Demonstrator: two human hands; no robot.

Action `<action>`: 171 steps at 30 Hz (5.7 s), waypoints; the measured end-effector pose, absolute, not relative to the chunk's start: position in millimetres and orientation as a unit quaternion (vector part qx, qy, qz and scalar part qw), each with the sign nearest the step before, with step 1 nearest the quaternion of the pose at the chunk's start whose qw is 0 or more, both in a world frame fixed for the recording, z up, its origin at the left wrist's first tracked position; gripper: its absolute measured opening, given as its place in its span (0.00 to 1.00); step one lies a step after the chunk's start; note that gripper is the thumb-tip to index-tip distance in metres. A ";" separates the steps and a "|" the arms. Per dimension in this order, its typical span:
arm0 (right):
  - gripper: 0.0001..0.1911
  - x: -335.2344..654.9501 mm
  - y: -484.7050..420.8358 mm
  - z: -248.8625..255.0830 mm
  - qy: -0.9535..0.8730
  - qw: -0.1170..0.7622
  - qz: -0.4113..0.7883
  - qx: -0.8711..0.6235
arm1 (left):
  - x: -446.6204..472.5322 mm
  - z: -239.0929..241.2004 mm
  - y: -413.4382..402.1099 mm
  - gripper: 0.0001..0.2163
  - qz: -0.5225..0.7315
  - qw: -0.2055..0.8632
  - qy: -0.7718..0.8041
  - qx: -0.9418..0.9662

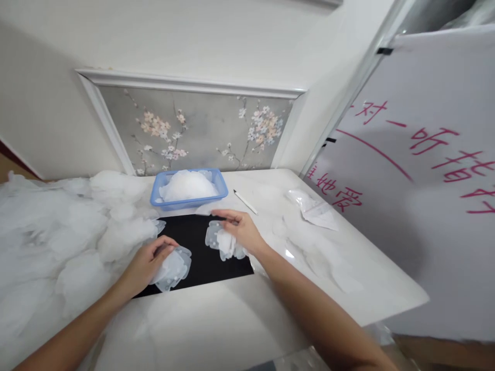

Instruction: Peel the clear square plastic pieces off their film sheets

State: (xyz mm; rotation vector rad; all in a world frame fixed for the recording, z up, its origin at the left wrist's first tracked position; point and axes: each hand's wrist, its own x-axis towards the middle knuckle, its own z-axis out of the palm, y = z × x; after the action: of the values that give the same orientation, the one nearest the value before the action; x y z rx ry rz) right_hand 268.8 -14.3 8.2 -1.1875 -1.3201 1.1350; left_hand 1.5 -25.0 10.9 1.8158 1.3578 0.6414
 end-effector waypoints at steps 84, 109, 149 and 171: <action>0.23 254.7 -14.8 -9.7 -0.325 0.398 0.781 -0.354 | -0.4 29.0 -25.9 0.21 0.201 0.517 0.515 0.654; 0.23 255.8 -16.9 -10.4 -0.279 0.427 0.799 -0.320 | -9.5 16.7 -15.8 0.20 0.236 0.524 0.459 0.677; 0.13 222.9 -58.6 9.2 -0.798 0.523 0.197 -0.225 | 17.2 24.2 -46.8 0.12 0.316 0.692 0.373 0.531; 0.09 221.2 -59.1 6.5 -0.760 0.497 0.221 -0.357 | 16.6 28.7 -50.2 0.14 0.235 0.668 0.346 0.615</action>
State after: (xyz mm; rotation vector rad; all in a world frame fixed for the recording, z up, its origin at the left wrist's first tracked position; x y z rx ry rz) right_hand 221.2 -59.1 6.5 -0.8642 -1.8394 0.5341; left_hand 16.6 -50.2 28.7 1.3875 0.7797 0.5291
